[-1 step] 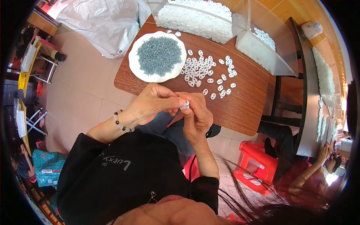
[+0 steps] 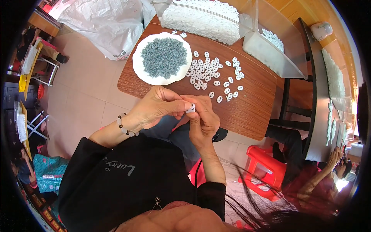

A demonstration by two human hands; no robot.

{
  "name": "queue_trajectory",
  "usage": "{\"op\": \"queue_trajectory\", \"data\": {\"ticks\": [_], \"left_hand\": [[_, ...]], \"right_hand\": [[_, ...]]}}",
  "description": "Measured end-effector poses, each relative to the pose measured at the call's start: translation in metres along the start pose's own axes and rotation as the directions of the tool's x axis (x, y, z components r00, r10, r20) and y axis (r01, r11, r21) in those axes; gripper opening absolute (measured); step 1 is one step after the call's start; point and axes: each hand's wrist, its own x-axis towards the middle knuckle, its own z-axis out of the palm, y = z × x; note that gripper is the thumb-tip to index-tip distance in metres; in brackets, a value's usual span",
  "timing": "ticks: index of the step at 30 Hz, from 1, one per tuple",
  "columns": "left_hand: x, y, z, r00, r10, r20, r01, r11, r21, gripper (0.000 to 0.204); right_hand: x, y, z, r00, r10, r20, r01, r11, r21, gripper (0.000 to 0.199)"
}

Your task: Manual assembly of small white plastic rings and gray components on a workspace table.

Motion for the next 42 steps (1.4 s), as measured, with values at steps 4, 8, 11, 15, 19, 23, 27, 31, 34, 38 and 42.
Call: {"op": "queue_trajectory", "data": {"ticks": [4,8,11,15,19,23,27,31,34,38,42], "left_hand": [[0.000,-0.002,-0.004,0.998,0.007,0.055,-0.007,1.000,0.001,0.017],[0.000,-0.003,-0.001,0.999,0.012,0.043,-0.011,1.000,-0.019,0.017],[0.001,-0.009,-0.002,0.999,0.039,0.027,-0.039,0.999,-0.020,0.017],[0.002,-0.013,0.000,0.997,0.070,-0.013,-0.070,0.997,-0.014,0.013],[0.003,-0.015,0.001,0.996,0.081,-0.026,-0.081,0.997,0.003,0.013],[0.003,-0.015,0.006,0.996,0.069,-0.058,-0.070,0.997,-0.011,0.015],[0.006,-0.014,0.007,0.994,0.067,-0.091,-0.070,0.997,-0.036,0.017],[0.006,-0.015,0.004,0.995,0.073,-0.070,-0.076,0.996,-0.049,0.016],[0.006,-0.015,0.005,0.995,0.057,-0.082,-0.063,0.996,-0.065,0.015],[0.007,-0.015,0.006,0.996,0.030,-0.088,-0.038,0.995,-0.092,0.013],[0.008,-0.016,0.006,0.996,0.019,-0.084,-0.029,0.994,-0.110,0.013]], "right_hand": [[-0.002,0.000,0.001,1.000,0.011,-0.006,-0.011,1.000,0.021,0.030],[-0.004,0.001,0.003,0.999,0.007,-0.032,-0.007,1.000,0.005,0.029],[-0.004,-0.002,0.005,0.999,0.027,-0.043,-0.028,0.999,-0.024,0.029],[-0.005,0.002,0.008,0.997,0.004,-0.079,-0.009,0.998,-0.065,0.027],[-0.007,0.004,0.010,0.994,-0.005,-0.108,-0.005,0.996,-0.090,0.025],[-0.007,0.005,0.009,0.994,0.003,-0.105,-0.015,0.994,-0.109,0.024],[-0.005,0.007,0.008,0.995,0.063,-0.083,-0.065,0.998,-0.018,0.025],[-0.003,0.004,0.004,0.989,0.144,-0.035,-0.141,0.986,0.086,0.027],[-0.003,0.004,0.005,0.989,0.148,-0.030,-0.144,0.984,0.104,0.030],[-0.004,0.005,0.003,0.986,0.165,-0.010,-0.162,0.978,0.133,0.034],[-0.004,0.007,0.002,0.987,0.164,-0.001,-0.161,0.972,0.172,0.038]]}}
